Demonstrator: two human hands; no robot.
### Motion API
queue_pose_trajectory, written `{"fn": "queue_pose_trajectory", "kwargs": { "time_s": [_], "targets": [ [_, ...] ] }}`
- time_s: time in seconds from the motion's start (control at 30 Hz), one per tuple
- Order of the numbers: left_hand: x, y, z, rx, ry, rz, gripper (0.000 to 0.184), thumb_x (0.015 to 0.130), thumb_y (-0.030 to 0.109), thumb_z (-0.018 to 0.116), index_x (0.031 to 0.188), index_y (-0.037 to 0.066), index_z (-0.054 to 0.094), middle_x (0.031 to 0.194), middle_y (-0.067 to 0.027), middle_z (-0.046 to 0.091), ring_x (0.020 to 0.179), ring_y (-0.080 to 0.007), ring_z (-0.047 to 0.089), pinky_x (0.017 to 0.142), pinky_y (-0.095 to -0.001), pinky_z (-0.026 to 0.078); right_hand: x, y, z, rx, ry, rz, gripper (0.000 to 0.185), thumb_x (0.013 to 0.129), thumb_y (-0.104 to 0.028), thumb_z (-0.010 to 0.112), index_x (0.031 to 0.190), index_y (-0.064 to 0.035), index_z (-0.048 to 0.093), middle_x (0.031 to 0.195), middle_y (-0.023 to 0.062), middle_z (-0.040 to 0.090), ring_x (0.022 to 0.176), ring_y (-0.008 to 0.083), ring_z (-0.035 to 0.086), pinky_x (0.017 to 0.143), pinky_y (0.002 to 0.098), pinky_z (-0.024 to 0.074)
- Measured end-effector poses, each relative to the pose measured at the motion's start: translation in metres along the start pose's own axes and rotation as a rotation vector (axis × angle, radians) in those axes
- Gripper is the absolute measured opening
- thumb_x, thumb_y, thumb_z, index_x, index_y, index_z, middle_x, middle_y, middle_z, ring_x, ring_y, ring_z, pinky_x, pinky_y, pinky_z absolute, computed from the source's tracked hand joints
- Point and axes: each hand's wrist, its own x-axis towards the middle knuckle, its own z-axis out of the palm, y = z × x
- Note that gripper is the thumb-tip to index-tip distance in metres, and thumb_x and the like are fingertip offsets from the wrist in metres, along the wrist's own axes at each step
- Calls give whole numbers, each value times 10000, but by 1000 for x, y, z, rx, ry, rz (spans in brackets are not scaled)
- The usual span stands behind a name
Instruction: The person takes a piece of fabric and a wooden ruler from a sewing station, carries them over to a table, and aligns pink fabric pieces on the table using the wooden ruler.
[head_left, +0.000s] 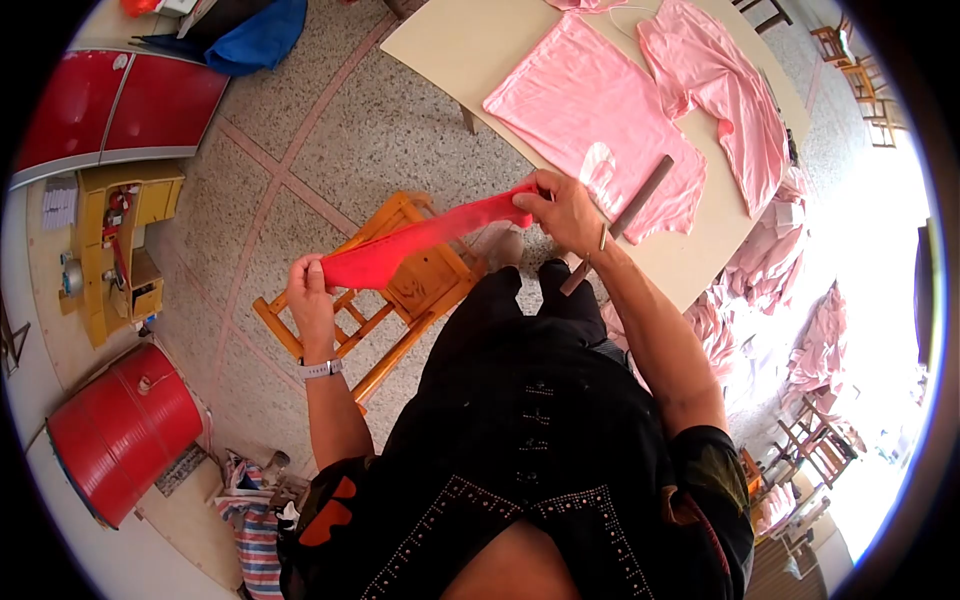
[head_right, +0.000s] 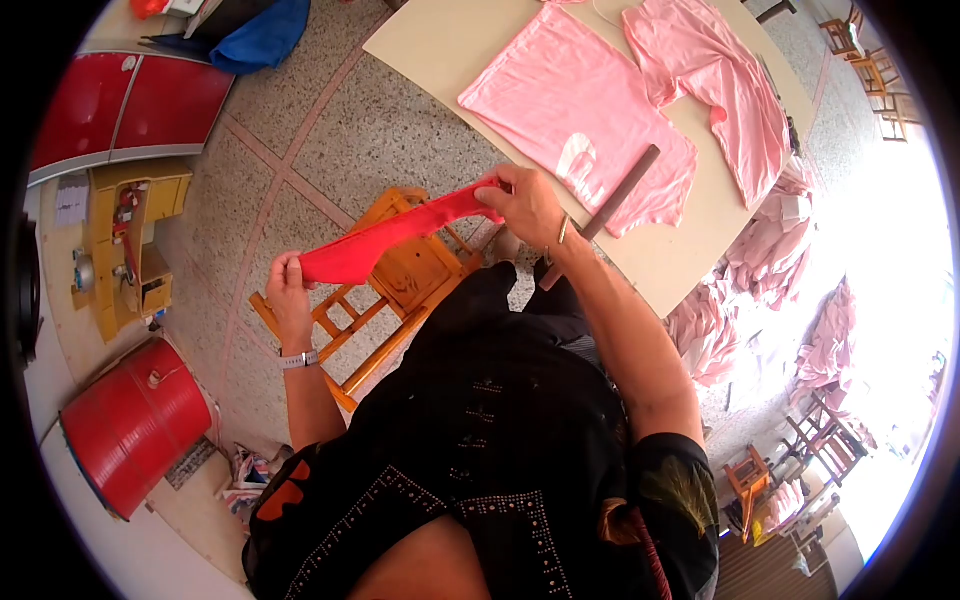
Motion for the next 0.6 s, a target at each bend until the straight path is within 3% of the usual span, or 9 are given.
{"fn": "queue_pose_trajectory", "kwargs": {
  "time_s": [0.17,0.27,0.5,0.6],
  "targets": [
    [-4,6,-7,7,2,42,195,1041,190,491,1027,21,587,818,-21,595,610,-75,520,532,-228,442,22,-10,-6,-51,28,-72,189,890,-158,687,975,10,708,782,70,672,703,110,600,634,291,493],
    [-12,20,-12,8,-2,13,191,1043,190,486,1023,24,579,799,-19,586,602,-72,527,486,-220,422,36,-10,-7,-157,81,-236,236,874,-214,708,979,-3,718,766,70,670,666,138,597,626,324,495],
    [-30,59,-19,-250,-84,26,162,1045,135,460,1016,28,578,777,-23,573,590,-75,534,481,-226,476,59,-22,0,-43,76,-116,251,873,-213,709,989,9,715,720,72,650,614,134,579,562,317,474],
    [-28,53,-32,-341,-262,95,161,1041,126,461,1056,31,590,856,-34,599,634,-94,583,498,-236,497,71,-18,3,-11,80,-130,243,885,-189,694,1007,21,709,714,68,641,608,133,583,548,310,484]
  ]
}}
